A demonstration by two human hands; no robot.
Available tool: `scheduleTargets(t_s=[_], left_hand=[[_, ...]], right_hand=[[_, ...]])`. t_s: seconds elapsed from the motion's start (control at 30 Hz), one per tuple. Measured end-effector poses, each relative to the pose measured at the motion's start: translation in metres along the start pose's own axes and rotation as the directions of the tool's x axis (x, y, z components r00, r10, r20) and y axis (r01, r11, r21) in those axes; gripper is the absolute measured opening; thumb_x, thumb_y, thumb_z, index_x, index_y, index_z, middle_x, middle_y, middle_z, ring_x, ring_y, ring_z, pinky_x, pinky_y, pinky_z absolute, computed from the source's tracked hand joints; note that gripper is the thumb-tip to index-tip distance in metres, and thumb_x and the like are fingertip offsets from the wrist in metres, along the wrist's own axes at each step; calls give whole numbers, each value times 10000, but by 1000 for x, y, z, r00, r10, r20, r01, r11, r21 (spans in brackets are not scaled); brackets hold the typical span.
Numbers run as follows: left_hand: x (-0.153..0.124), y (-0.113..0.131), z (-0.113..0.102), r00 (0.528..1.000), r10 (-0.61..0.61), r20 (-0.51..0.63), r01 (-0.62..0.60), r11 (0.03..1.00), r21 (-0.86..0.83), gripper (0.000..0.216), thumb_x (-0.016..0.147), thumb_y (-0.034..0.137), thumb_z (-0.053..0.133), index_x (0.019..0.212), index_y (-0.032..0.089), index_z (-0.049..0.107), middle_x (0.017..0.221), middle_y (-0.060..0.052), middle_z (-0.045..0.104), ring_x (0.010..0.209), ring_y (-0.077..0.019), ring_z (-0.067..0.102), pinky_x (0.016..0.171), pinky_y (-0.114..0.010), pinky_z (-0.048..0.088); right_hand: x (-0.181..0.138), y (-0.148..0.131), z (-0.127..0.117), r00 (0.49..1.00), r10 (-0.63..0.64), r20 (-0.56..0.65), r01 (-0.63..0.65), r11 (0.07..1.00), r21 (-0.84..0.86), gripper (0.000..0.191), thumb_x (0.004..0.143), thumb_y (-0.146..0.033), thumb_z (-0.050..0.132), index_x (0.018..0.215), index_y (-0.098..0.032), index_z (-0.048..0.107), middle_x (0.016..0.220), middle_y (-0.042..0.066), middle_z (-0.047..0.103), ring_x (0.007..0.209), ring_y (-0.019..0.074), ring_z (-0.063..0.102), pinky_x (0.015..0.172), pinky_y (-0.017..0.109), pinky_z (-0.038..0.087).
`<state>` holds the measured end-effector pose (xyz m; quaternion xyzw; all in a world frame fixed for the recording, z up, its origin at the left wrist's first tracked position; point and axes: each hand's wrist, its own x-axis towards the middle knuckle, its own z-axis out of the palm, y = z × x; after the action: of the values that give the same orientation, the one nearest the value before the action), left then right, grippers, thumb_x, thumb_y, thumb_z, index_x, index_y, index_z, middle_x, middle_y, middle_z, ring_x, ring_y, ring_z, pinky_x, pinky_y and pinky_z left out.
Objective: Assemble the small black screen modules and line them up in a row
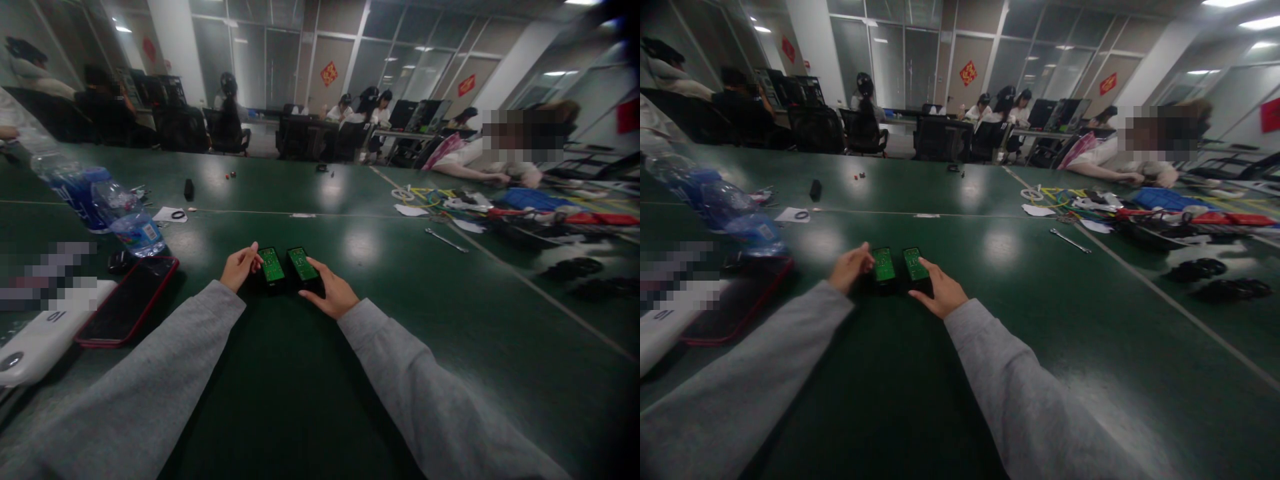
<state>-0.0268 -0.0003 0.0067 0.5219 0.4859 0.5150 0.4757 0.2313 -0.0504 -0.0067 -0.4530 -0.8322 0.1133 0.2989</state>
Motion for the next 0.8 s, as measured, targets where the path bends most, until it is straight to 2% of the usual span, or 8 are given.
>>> scheduleTargets(t_s=[0.17, 0.27, 0.43, 0.63, 0.8], left_hand=[[-3, 5, 2, 992, 124, 28, -127, 982, 137, 319, 814, 464, 611, 698, 176, 688, 603, 10, 538, 586, -117, 488, 576, -220, 381], [-5, 6, 3, 985, 157, 71, -166, 972, 163, 258, 818, 419, 611, 750, 181, 686, 684, 2, 587, 664, -128, 528, 646, -221, 413], [-3, 1, 3, 979, 147, 143, -169, 973, 157, 225, 788, 393, 642, 844, 176, 657, 826, -26, 645, 777, -146, 583, 715, -246, 448], [-1, -6, 0, 961, 162, 225, -209, 956, 206, 259, 759, 387, 675, 917, 183, 654, 855, -33, 628, 728, -137, 574, 682, -260, 448], [0, -6, -1, 954, 167, 248, -225, 948, 225, 278, 757, 388, 678, 946, 186, 652, 896, -40, 627, 760, -147, 573, 708, -278, 450]], right_hand=[[2, -6, -5, 994, -46, -100, 52, 997, 59, 544, 825, -526, 650, 1265, -246, 498, 1196, 91, 581, 1076, 278, 589, 925, 483, 510], [2, -8, -7, 996, -55, -76, 59, 997, 53, 469, 825, -534, 647, 1180, -240, 560, 1171, 90, 593, 1055, 275, 598, 916, 486, 515], [1, -8, -3, 998, -56, -36, 58, 997, 43, 529, 835, -473, 650, 1287, -243, 499, 1254, 102, 559, 1097, 284, 582, 931, 504, 507], [0, -13, 1, 994, -105, 28, 104, 994, 34, 582, 864, -363, 621, 1394, -253, 406, 1343, 108, 497, 1184, 289, 527, 969, 521, 483], [0, -11, 2, 995, -99, 24, 99, 995, 2, 529, 898, -292, 560, 1403, -282, 403, 1334, 81, 512, 1201, 281, 516, 975, 526, 484]])
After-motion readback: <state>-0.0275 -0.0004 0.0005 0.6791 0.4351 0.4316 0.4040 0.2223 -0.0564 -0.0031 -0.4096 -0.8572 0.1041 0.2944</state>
